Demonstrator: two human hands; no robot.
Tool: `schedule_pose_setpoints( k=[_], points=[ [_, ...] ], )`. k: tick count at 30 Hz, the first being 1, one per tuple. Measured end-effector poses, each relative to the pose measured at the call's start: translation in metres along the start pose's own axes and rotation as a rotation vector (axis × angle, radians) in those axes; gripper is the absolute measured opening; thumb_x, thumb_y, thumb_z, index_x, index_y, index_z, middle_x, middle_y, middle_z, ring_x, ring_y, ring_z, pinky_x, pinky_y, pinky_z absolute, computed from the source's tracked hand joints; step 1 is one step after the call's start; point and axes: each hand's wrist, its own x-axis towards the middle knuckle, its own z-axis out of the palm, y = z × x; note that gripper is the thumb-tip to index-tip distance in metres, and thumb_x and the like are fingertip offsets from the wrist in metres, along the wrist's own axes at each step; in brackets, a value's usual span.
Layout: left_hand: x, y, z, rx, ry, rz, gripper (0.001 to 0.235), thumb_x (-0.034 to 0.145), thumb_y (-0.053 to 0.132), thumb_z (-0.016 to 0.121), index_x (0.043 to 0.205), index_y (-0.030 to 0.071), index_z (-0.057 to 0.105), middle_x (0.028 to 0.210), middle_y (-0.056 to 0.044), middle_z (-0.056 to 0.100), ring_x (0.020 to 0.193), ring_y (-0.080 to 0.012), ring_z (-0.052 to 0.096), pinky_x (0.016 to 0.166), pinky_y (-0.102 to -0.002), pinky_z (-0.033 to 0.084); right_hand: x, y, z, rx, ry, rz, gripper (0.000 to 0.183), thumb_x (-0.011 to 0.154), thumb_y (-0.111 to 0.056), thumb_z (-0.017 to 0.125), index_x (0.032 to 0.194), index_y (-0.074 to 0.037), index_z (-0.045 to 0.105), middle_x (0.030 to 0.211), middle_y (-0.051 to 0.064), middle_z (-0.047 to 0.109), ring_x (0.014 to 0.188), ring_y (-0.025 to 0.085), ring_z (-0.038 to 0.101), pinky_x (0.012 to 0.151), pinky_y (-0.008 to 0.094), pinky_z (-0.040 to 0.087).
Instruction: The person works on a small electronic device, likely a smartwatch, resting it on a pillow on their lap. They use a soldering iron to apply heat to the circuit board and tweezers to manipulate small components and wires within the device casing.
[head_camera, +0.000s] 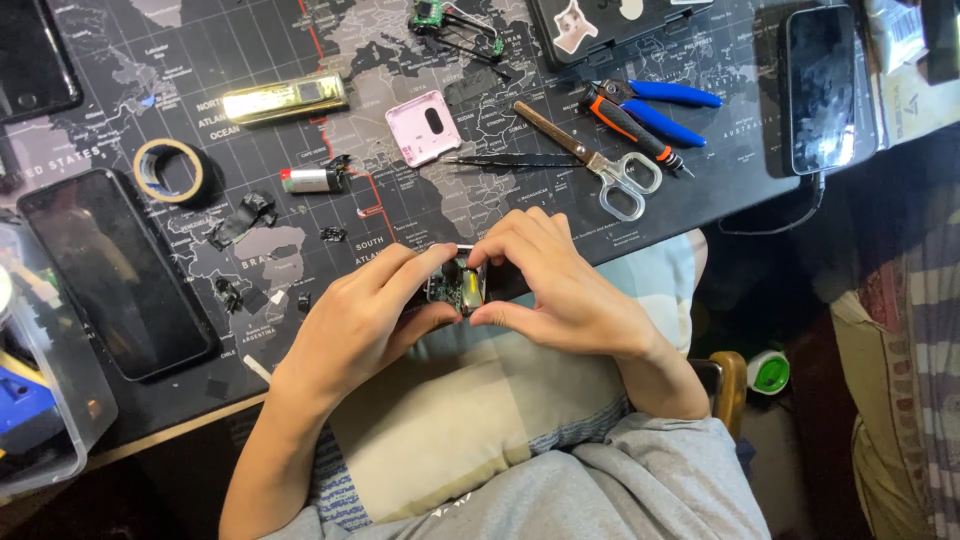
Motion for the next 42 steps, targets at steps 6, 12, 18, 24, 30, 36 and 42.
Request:
schedule_pose_setpoints(
  k=[6, 12, 18, 24, 30, 36, 42],
  points=[
    [-0.011, 0.004, -0.001, -0.028, 0.079, 0.045, 0.07, 0.101, 0.038, 0.085, 0.151, -0.002, 0.056, 0.117, -0.016, 0.068, 0.1, -0.0309, 0.069, 0.093, -0.043, 0.058, 0.0, -0.002, 0.004, -0.035, 0.047, -0.004, 0.045, 0.097, -0.047, 0.084, 0.122, -0.015, 0.064, 0.112, 0.001, 0.061, 0.098, 0.019, 0.051, 0.094, 0.037, 0.034],
    [-0.017, 0.015, 0.017, 0.0, 0.331, -0.055, 0.039, 0.094, 0.021, 0.091, 0.126, 0.006, 0.073, 0.104, -0.004, 0.07, 0.089, -0.0236, 0.075, 0.079, -0.033, 0.065, -0.001, 0.002, 0.011, 0.016, 0.094, -0.028, 0.051, 0.089, -0.035, 0.096, 0.124, -0.011, 0.069, 0.112, 0.003, 0.061, 0.104, 0.021, 0.059, 0.094, 0.034, 0.038],
    [-0.025, 0.024, 0.03, 0.1, 0.437, -0.029, 0.014, 0.095, 0.017, 0.09, 0.104, 0.012, 0.081, 0.09, -0.002, 0.069, 0.076, -0.0222, 0.068, 0.071, -0.032, 0.059, 0.0, 0.005, 0.01, -0.005, 0.12, -0.045, 0.054, 0.087, -0.036, 0.098, 0.125, -0.011, 0.069, 0.11, 0.003, 0.062, 0.102, 0.022, 0.061, 0.093, 0.035, 0.039],
    [-0.024, 0.029, 0.038, 0.099, 0.469, -0.14, 0.006, 0.095, 0.017, 0.089, 0.097, 0.017, 0.083, 0.083, 0.006, 0.07, 0.072, -0.0145, 0.065, 0.069, -0.028, 0.052, -0.005, 0.007, 0.013, 0.045, 0.14, -0.005, 0.076, 0.079, -0.04, 0.103, 0.139, -0.012, 0.066, 0.109, 0.002, 0.063, 0.1, 0.02, 0.06, 0.095, 0.033, 0.041],
    [-0.017, 0.032, 0.042, 0.067, 0.619, -0.149, 0.011, 0.092, 0.01, 0.092, 0.095, 0.012, 0.082, 0.079, 0.002, 0.07, 0.067, -0.0185, 0.066, 0.067, -0.029, 0.054, 0.004, -0.004, 0.013, 0.022, 0.242, -0.108, 0.054, 0.088, -0.025, 0.098, 0.134, -0.01, 0.074, 0.107, 0.003, 0.07, 0.096, 0.023, 0.064, 0.093, 0.034, 0.044],
    [-0.018, 0.036, 0.052, 0.227, 0.72, -0.049, 0.005, 0.096, 0.011, 0.088, 0.093, 0.013, 0.084, 0.081, 0.0, 0.072, 0.066, -0.0197, 0.064, 0.067, -0.032, 0.053, 0.0, 0.004, 0.014, -0.031, 0.274, -0.157, 0.052, 0.088, -0.023, 0.098, 0.134, -0.008, 0.076, 0.112, 0.004, 0.075, 0.097, 0.024, 0.068, 0.092, 0.035, 0.046],
    [-0.015, 0.034, 0.066, 0.285, 0.806, -0.045, 0.006, 0.094, 0.01, 0.089, 0.092, 0.015, 0.085, 0.079, 0.003, 0.07, 0.064, -0.0153, 0.062, 0.072, -0.031, 0.053, -0.002, 0.017, 0.019, -0.099, 0.32, -0.217, 0.047, 0.092, -0.025, 0.094, 0.133, -0.006, 0.08, 0.109, 0.006, 0.075, 0.094, 0.026, 0.07, 0.09, 0.036, 0.049]
  ],
)
